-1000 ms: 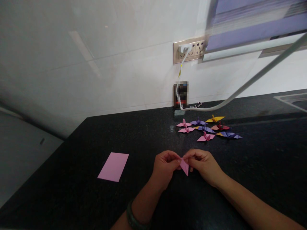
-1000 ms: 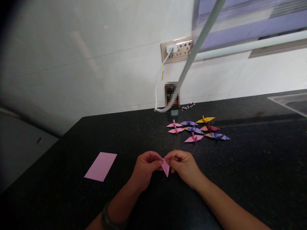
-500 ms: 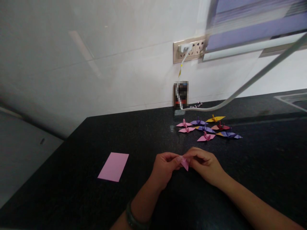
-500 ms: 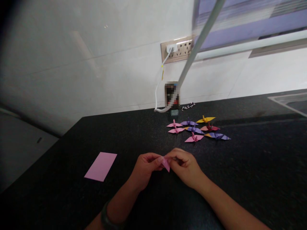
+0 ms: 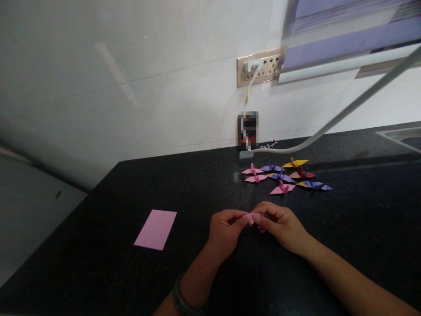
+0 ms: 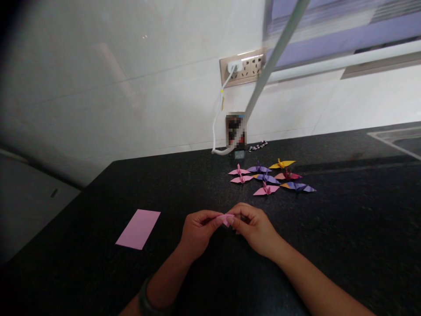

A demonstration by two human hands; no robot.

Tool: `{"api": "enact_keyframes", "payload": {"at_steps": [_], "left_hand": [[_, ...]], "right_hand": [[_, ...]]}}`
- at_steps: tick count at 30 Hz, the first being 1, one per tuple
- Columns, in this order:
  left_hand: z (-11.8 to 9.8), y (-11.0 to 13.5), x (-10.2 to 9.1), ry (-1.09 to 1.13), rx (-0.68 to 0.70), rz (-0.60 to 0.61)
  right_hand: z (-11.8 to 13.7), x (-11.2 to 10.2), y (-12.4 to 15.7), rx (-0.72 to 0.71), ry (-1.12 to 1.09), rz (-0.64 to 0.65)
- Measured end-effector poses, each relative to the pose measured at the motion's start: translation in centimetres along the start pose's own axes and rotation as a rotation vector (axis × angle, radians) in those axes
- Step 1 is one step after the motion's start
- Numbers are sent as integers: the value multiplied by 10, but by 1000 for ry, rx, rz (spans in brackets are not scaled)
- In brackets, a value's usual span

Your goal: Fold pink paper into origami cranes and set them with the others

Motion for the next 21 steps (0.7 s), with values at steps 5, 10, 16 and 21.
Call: {"api": "enact_keyframes", "payload": {"at_steps": [5, 10, 16, 21], "left_hand": [[1, 0, 0, 57, -51, 31], [1, -1, 0, 124, -101, 52], [0, -1, 2, 149, -100, 44], [0, 0, 5, 176, -134, 25]], "right_hand": [[0, 0, 0, 24, -77, 52], [-2, 2, 2, 46, -145, 60], [-5, 3, 1, 52, -102, 20], [-4, 5, 1, 51, -39, -7]]}}
Point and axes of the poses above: each hand's wrist, its own y-axis away from the middle knuckle, its own x-axis out of the palm, z = x × y, the point moved 1 cm from there along -y, towards the middle knuckle, and after that the axes turned 6 degrees about y, right-handed, at the moved point
